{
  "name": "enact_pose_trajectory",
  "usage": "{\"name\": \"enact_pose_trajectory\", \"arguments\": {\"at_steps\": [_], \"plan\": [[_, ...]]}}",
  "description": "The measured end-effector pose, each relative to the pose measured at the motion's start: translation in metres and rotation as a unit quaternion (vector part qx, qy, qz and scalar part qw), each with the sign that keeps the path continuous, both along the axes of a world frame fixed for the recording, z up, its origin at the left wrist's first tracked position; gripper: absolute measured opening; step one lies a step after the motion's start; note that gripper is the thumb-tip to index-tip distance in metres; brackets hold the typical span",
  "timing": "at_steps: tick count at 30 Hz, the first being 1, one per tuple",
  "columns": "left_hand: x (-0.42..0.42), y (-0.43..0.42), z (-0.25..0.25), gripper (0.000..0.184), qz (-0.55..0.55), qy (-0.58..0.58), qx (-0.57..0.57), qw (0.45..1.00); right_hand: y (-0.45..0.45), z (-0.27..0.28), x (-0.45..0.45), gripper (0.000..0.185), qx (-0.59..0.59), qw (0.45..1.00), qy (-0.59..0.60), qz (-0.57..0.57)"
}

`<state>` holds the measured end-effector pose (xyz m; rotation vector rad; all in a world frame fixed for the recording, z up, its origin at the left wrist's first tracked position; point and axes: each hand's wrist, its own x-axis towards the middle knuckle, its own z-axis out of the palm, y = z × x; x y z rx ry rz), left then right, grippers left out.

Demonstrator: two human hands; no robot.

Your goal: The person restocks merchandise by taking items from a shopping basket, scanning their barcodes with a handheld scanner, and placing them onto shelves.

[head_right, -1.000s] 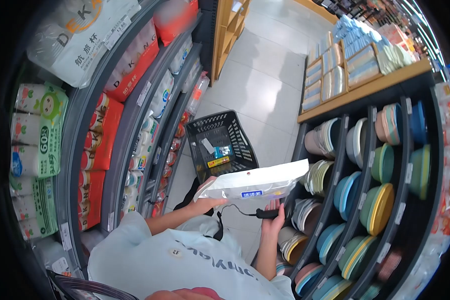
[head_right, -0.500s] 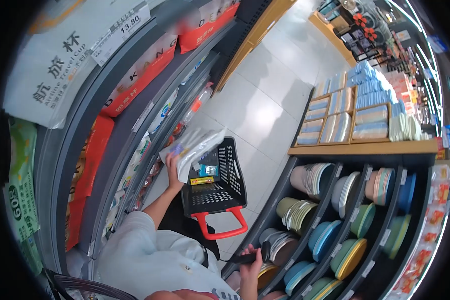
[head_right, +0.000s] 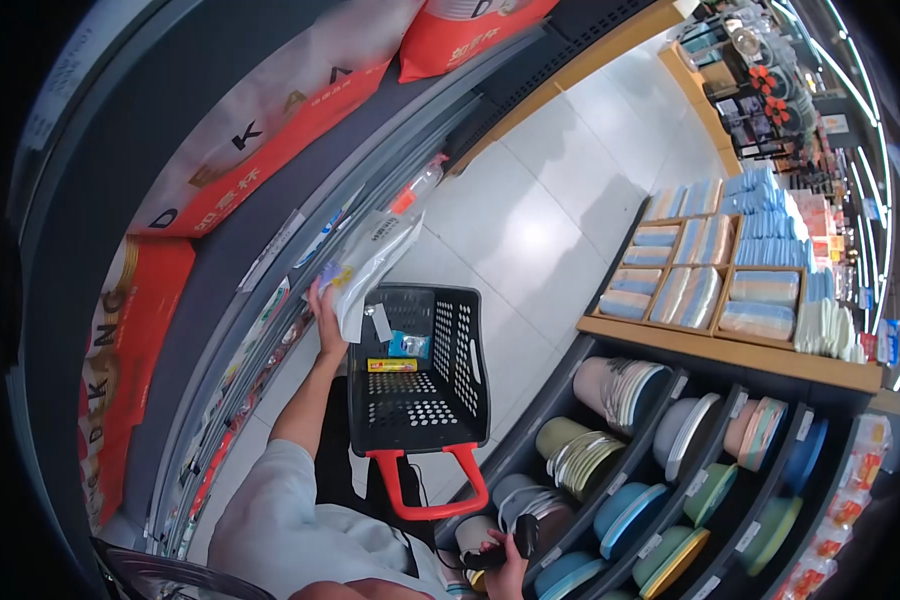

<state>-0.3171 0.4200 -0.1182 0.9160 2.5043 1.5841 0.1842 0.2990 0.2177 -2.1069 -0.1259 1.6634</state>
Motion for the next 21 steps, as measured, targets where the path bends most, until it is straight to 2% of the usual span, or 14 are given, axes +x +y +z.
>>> {"name": "enact_pose_trajectory", "arguments": {"at_steps": [1, 2, 4, 5, 7, 8, 11, 12, 13, 15, 18, 19, 20, 21], "plan": [[-0.002, 0.001, -0.003, 0.062, 0.005, -0.001, -0.002, 1.0, -0.003, -0.01, 0.019, 0.064, -0.106, 0.992, -0.032, 0.057], [-0.004, 0.003, -0.021, 0.062, 0.003, -0.001, 0.0, 1.0, -0.006, -0.023, 0.036, 0.064, -0.104, 0.993, -0.032, 0.055], [-0.005, 0.007, -0.071, 0.051, 0.152, -0.106, 0.011, 0.983, -0.006, -0.032, 0.034, 0.063, -0.098, 0.993, -0.03, 0.057], [-0.003, 0.005, -0.084, 0.051, 0.149, -0.104, 0.012, 0.983, -0.006, -0.037, 0.033, 0.062, -0.096, 0.993, -0.029, 0.058], [-0.018, 0.014, -0.107, 0.042, 0.135, -0.08, -0.149, 0.976, 0.01, -0.07, 0.019, 0.061, -0.077, 0.995, -0.01, 0.067], [-0.026, 0.02, -0.117, 0.038, 0.126, 0.021, -0.223, 0.966, 0.014, -0.083, 0.013, 0.061, -0.07, 0.995, -0.001, 0.068], [-0.039, 0.014, -0.227, 0.037, 0.072, -0.037, -0.293, 0.953, -0.024, -0.051, 0.03, 0.059, -0.085, 0.995, -0.023, 0.05], [-0.046, 0.026, -0.157, 0.041, 0.057, -0.003, -0.32, 0.946, -0.026, -0.057, 0.026, 0.058, -0.08, 0.996, -0.017, 0.048], [-0.051, 0.029, -0.137, 0.041, 0.053, 0.004, -0.319, 0.946, -0.03, -0.06, 0.023, 0.058, -0.077, 0.996, -0.012, 0.045], [-0.053, 0.027, -0.119, 0.04, 0.061, -0.144, -0.196, 0.968, -0.042, -0.061, 0.021, 0.057, -0.075, 0.996, -0.005, 0.04], [-0.052, 0.017, -0.102, 0.037, 0.073, -0.132, -0.174, 0.973, -0.057, -0.065, 0.018, 0.055, -0.071, 0.997, 0.007, 0.034], [-0.05, 0.013, -0.114, 0.037, 0.069, -0.129, -0.174, 0.974, -0.059, -0.066, 0.018, 0.055, -0.068, 0.997, 0.009, 0.033], [-0.05, 0.008, -0.125, 0.036, 0.061, 0.023, -0.253, 0.965, -0.063, -0.067, 0.018, 0.054, -0.066, 0.997, 0.01, 0.032], [-0.049, 0.005, -0.135, 0.036, 0.052, 0.174, -0.323, 0.929, -0.067, -0.068, 0.019, 0.054, -0.064, 0.997, 0.011, 0.03]]}}
